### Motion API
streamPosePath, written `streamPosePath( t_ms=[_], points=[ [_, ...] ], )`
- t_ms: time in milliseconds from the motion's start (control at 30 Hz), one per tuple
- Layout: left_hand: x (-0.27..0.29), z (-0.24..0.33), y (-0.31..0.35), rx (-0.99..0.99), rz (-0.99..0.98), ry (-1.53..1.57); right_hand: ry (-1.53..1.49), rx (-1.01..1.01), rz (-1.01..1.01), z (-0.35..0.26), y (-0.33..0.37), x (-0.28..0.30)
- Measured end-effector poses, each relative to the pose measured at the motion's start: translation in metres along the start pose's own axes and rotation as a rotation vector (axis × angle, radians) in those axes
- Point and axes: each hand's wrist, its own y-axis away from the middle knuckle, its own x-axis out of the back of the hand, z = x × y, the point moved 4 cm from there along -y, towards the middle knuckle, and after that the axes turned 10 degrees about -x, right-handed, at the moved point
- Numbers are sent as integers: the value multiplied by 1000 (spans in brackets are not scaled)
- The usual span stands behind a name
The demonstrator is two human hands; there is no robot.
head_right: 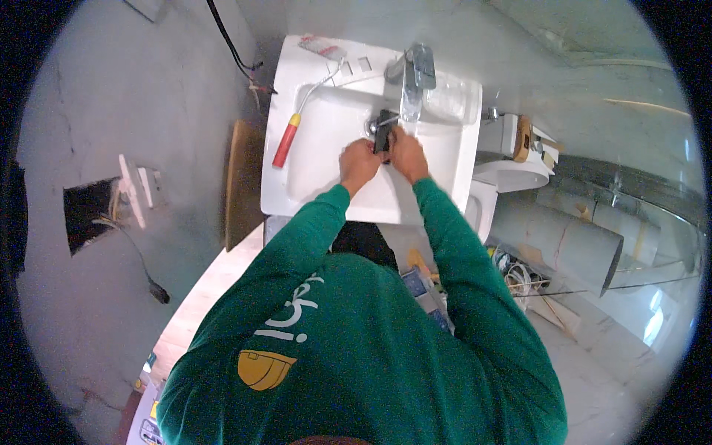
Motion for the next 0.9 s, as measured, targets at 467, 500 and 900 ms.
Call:
streamPosePath(
  t_ms=[467,500,900],
  points=[
    [2,-14,-1,2,89,20,69,125,-14,8,23,-25],
    [-5,-7,-3,14,22,0,43,128,22,9,-4,-15],
    [-7,1,1,12,-24,18,-6,113,-9,12,-16,0]
  ],
)
